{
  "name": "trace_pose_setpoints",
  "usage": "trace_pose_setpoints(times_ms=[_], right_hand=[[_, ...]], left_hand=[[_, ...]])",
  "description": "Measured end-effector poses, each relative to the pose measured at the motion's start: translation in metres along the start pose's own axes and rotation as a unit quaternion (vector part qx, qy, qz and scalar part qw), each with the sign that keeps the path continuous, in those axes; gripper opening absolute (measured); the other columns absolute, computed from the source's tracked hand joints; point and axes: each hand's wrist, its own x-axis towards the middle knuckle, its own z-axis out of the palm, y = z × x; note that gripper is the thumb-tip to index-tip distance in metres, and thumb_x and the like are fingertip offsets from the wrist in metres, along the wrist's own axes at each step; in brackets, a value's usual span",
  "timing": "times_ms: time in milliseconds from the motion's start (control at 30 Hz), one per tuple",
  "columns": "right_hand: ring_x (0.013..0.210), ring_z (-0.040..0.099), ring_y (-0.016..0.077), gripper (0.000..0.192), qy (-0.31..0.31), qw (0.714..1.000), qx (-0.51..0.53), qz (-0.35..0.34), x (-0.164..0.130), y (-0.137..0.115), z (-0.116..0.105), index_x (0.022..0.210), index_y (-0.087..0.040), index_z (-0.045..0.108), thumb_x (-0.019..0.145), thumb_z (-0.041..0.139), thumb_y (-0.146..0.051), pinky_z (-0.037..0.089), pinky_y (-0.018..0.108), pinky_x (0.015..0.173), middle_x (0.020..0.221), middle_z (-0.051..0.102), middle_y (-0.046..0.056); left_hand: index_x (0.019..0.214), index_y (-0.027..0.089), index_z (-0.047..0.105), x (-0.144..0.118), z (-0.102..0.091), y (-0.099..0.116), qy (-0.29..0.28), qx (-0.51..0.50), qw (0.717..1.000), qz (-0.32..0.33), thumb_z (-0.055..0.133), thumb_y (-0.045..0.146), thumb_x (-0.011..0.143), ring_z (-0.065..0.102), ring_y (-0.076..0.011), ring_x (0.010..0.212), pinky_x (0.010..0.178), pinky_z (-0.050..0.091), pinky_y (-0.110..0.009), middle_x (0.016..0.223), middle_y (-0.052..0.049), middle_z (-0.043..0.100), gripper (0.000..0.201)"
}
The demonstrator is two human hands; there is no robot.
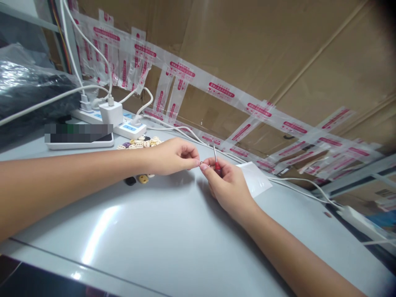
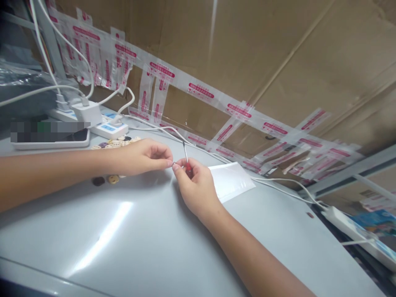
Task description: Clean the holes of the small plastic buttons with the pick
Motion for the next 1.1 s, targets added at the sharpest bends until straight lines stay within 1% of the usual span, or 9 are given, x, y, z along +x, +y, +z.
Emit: trace_pose_setpoints(times_ms=[100, 233, 400, 600, 733, 833, 933, 1033, 1100], right_hand=[[0.044, 0.03, 0.0078, 0.024, -0.003, 1.0, -0.03, -0.008, -0.001, -0.001, -0.001, 0.083, -0.02, 0.059, 0.087, 0.063, -0.043, 0.021, 0.024, 0.043, 0.055, 0.037, -0.008], [0.045, 0.031, 0.0082, 0.025, -0.013, 0.999, -0.046, -0.012, -0.002, -0.003, -0.003, 0.084, -0.019, 0.06, 0.087, 0.063, -0.044, 0.023, 0.024, 0.044, 0.055, 0.038, -0.008], [0.044, 0.032, 0.0085, 0.027, -0.014, 0.998, -0.068, -0.007, 0.0, -0.003, -0.003, 0.084, -0.02, 0.06, 0.088, 0.062, -0.046, 0.023, 0.024, 0.044, 0.053, 0.039, -0.008], [0.045, 0.033, 0.0086, 0.025, 0.002, 0.998, -0.065, -0.008, 0.0, -0.002, -0.003, 0.084, -0.02, 0.059, 0.088, 0.062, -0.045, 0.023, 0.024, 0.044, 0.054, 0.041, -0.007], [0.045, 0.032, 0.0083, 0.023, 0.002, 0.998, -0.064, -0.006, 0.001, 0.0, -0.003, 0.084, -0.021, 0.059, 0.088, 0.062, -0.043, 0.023, 0.023, 0.043, 0.056, 0.041, -0.007], [0.043, 0.03, 0.0074, 0.024, -0.006, 1.0, -0.029, 0.009, 0.001, 0.0, -0.001, 0.085, -0.021, 0.059, 0.087, 0.064, -0.045, 0.021, 0.022, 0.041, 0.054, 0.037, -0.008], [0.041, 0.021, 0.0056, 0.027, -0.027, 0.997, 0.052, 0.057, 0.001, -0.003, 0.0, 0.083, -0.022, 0.055, 0.085, 0.067, -0.046, 0.016, 0.021, 0.039, 0.051, 0.031, -0.011], [0.04, 0.017, 0.005, 0.03, -0.057, 0.983, 0.136, 0.113, 0.0, -0.009, -0.001, 0.08, -0.023, 0.05, 0.083, 0.071, -0.045, 0.013, 0.019, 0.037, 0.049, 0.029, -0.012], [0.04, 0.017, 0.005, 0.031, -0.07, 0.973, 0.176, 0.134, -0.001, -0.011, -0.002, 0.08, -0.024, 0.048, 0.082, 0.072, -0.043, 0.012, 0.018, 0.036, 0.049, 0.028, -0.013]], left_hand=[[0.081, 0.019, 0.066, 0.0, -0.001, 0.001, -0.008, 0.004, 1.0, 0.006, 0.059, 0.03, 0.08, 0.046, -0.0108, 0.062, 0.057, 0.034, -0.023, 0.07, 0.003, 0.056, 0.013], [0.082, 0.018, 0.066, -0.001, -0.003, 0.002, -0.024, 0.017, 1.0, 0.003, 0.059, 0.033, 0.081, 0.043, -0.0098, 0.06, 0.056, 0.033, -0.023, 0.068, 0.004, 0.053, 0.015], [0.084, 0.018, 0.063, 0.001, -0.002, -0.001, -0.035, 0.01, 0.999, 0.001, 0.057, 0.031, 0.083, 0.048, -0.0111, 0.066, 0.061, 0.037, -0.023, 0.074, 0.003, 0.056, 0.015], [0.087, 0.019, 0.063, 0.001, -0.001, 0.002, -0.024, -0.009, 0.999, -0.034, 0.054, 0.037, 0.086, 0.043, -0.0117, 0.06, 0.058, 0.034, -0.025, 0.067, 0.004, 0.048, 0.02], [0.086, 0.019, 0.06, 0.001, -0.001, 0.002, -0.038, 0.014, 0.999, -0.022, 0.051, 0.038, 0.089, 0.043, -0.0123, 0.064, 0.06, 0.034, -0.025, 0.071, 0.004, 0.048, 0.021], [0.083, 0.019, 0.057, 0.0, 0.0, 0.002, -0.044, 0.035, 0.998, -0.005, 0.047, 0.037, 0.092, 0.043, -0.0126, 0.066, 0.06, 0.034, -0.025, 0.074, 0.003, 0.048, 0.022], [0.084, 0.02, 0.056, -0.001, 0.0, 0.002, -0.033, 0.059, 0.998, 0.02, 0.046, 0.037, 0.093, 0.044, -0.013, 0.067, 0.059, 0.034, -0.025, 0.074, 0.003, 0.049, 0.022], [0.086, 0.019, 0.056, -0.002, 0.0, 0.002, -0.019, 0.079, 0.995, 0.055, 0.046, 0.035, 0.093, 0.045, -0.0127, 0.066, 0.06, 0.034, -0.025, 0.075, 0.003, 0.052, 0.02], [0.087, 0.018, 0.057, -0.002, 0.0, 0.001, -0.008, 0.093, 0.992, 0.083, 0.046, 0.033, 0.093, 0.046, -0.0124, 0.065, 0.061, 0.035, -0.025, 0.073, 0.002, 0.053, 0.019]])
